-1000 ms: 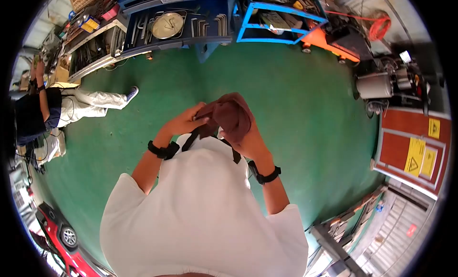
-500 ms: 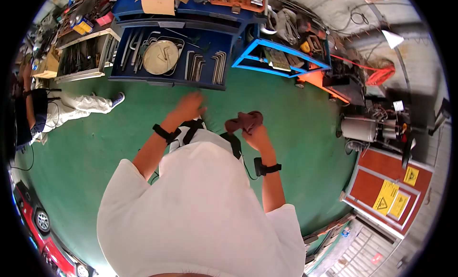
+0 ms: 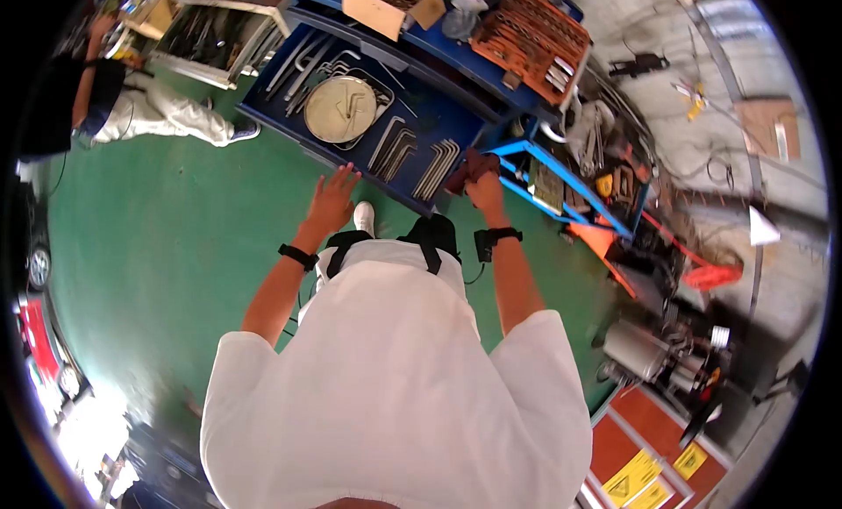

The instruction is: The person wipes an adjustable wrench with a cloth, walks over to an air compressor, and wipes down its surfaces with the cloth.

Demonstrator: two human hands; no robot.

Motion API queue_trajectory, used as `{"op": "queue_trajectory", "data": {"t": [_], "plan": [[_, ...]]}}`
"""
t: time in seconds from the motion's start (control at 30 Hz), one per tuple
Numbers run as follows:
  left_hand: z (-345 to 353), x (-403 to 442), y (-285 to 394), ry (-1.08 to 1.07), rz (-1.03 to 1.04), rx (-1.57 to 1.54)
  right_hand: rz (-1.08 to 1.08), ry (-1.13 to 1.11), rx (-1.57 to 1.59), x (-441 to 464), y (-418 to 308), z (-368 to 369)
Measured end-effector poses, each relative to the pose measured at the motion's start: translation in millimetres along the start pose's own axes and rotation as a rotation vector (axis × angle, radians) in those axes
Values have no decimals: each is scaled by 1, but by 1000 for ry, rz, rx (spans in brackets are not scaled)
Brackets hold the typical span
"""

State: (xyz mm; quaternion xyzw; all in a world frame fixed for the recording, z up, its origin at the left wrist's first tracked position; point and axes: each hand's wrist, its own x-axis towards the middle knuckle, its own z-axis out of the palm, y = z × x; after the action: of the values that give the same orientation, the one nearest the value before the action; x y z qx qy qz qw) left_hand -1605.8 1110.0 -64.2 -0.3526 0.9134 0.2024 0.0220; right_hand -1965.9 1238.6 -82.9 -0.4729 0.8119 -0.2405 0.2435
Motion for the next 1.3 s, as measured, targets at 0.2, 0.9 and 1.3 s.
{"op": "queue_trajectory", "data": {"t": [0.2,0.9,1.3], "plan": [[15,9,47,91,-298,-43,-143,-49,-202,79,12,-16],[75,60,140,341,-909,-334,-586,-537,-489,68,-24,-45],[86,67,142,408,-924,-371,-549,-107,-513,109,-35,-116]]}}
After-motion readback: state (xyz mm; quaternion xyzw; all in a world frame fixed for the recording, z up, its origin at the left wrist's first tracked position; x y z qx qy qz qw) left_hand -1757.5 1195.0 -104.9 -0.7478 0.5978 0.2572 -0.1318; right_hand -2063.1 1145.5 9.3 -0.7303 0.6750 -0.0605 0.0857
